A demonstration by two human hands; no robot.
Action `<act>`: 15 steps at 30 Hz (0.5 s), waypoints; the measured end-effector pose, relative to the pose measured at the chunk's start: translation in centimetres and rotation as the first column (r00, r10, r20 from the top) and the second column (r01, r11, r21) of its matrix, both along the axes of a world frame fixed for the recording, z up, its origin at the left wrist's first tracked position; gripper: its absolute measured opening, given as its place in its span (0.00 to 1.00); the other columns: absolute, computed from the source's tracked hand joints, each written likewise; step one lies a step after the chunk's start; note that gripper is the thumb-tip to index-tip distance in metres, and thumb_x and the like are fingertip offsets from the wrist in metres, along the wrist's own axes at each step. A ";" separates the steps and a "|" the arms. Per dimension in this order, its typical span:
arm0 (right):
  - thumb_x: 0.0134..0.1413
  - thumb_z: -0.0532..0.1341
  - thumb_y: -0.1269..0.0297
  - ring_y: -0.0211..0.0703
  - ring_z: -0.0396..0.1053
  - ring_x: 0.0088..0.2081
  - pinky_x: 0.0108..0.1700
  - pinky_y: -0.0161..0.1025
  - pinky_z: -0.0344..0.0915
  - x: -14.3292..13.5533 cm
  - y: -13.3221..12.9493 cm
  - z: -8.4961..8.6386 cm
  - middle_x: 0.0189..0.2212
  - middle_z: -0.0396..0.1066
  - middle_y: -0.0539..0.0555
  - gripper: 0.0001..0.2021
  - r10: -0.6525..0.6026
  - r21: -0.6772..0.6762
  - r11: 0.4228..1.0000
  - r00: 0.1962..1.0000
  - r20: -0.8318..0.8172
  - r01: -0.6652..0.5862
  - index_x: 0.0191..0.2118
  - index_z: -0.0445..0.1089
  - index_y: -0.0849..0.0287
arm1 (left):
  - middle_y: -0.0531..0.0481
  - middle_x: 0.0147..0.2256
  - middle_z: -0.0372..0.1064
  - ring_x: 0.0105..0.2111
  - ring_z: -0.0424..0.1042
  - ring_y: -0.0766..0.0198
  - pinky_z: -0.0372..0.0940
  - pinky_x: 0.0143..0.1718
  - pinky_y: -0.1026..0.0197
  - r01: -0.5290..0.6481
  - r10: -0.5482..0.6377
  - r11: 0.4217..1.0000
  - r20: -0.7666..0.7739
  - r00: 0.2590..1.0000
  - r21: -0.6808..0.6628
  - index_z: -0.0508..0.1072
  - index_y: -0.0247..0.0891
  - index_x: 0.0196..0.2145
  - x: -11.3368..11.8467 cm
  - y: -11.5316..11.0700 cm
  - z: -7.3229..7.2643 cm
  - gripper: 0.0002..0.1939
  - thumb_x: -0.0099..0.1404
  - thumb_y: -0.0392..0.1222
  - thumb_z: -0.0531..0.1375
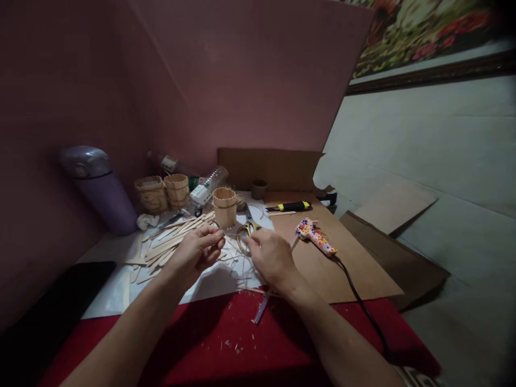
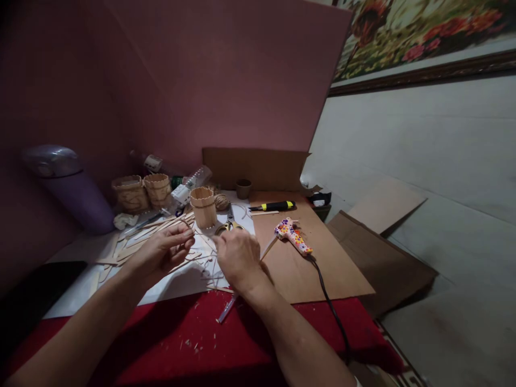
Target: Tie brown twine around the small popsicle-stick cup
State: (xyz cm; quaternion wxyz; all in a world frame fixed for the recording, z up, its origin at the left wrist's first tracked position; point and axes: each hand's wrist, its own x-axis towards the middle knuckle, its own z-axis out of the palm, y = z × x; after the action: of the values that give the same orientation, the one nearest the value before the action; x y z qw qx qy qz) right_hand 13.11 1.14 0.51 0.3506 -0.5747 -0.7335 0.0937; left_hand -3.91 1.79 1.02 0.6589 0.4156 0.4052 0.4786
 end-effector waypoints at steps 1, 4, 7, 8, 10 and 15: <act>0.57 0.56 0.63 0.43 0.67 0.33 0.34 0.38 0.58 0.1 0.1 0.1 0.28 0.71 0.58 0.13 -0.027 0.063 0.998 0.998 -0.064 0.031 0.24 0.71 0.60 | 0.56 0.18 0.61 0.12 0.49 0.79 0.37 0.12 0.72 0.010 -0.010 1.000 -0.031 0.999 0.007 0.63 0.35 0.24 0.1 -0.1 0.0 0.12 0.54 0.40 0.64; 0.58 0.54 0.64 0.39 0.68 0.31 0.33 0.36 0.62 -0.1 0.4 0.1 0.34 0.72 0.57 0.11 0.137 0.071 0.990 0.923 -0.359 -0.119 0.37 0.73 0.61 | 0.55 0.18 0.62 0.12 0.48 0.79 0.37 0.12 0.72 0.099 -0.095 0.994 -0.098 0.991 0.038 0.64 0.34 0.24 0.4 -0.3 -0.2 0.13 0.55 0.43 0.64; 0.60 0.52 0.60 0.36 0.65 0.22 0.25 0.35 0.63 -0.6 0.4 -0.4 0.27 0.71 0.53 0.15 0.303 -0.130 0.898 0.805 -0.510 -0.421 0.45 0.70 0.61 | 0.55 0.18 0.62 0.13 0.49 0.79 0.38 0.13 0.71 0.157 -0.146 0.985 -0.136 0.980 0.071 0.66 0.33 0.24 0.6 -0.4 -0.5 0.13 0.54 0.44 0.65; 0.60 0.53 0.61 0.37 0.66 0.23 0.27 0.35 0.64 -0.7 0.3 -0.5 0.28 0.70 0.53 0.14 0.308 -0.130 0.899 0.813 -0.494 -0.419 0.44 0.70 0.61 | 0.55 0.18 0.62 0.13 0.49 0.79 0.38 0.13 0.71 0.161 -0.149 0.984 -0.149 0.978 0.078 0.66 0.33 0.24 0.7 -0.4 -0.5 0.14 0.54 0.45 0.65; 0.57 0.54 0.65 0.42 0.69 0.33 0.36 0.39 0.66 -0.7 0.2 -0.6 0.36 0.70 0.58 0.11 0.228 0.030 0.971 0.883 -0.411 -0.237 0.42 0.71 0.62 | 0.55 0.18 0.62 0.13 0.48 0.79 0.38 0.14 0.71 0.156 -0.141 0.985 -0.178 0.974 0.078 0.66 0.33 0.24 0.7 -0.4 -0.6 0.14 0.54 0.46 0.65; 0.57 0.55 0.68 0.43 0.66 0.42 0.42 0.39 0.63 -0.6 -0.2 -0.2 0.42 0.67 0.60 0.10 0.190 0.257 0.962 0.897 -0.400 -0.090 0.42 0.70 0.61 | 0.55 0.17 0.62 0.13 0.49 0.77 0.38 0.14 0.71 0.088 -0.063 0.992 -0.255 0.965 0.087 0.66 0.34 0.24 0.7 -0.5 -0.3 0.15 0.53 0.47 0.65</act>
State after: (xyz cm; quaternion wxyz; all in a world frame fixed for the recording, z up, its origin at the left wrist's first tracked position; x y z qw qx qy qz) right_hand 12.48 0.89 0.35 0.5574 -0.4414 -0.6861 0.1541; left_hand -3.26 1.29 0.68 0.5989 0.5197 0.4454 0.4157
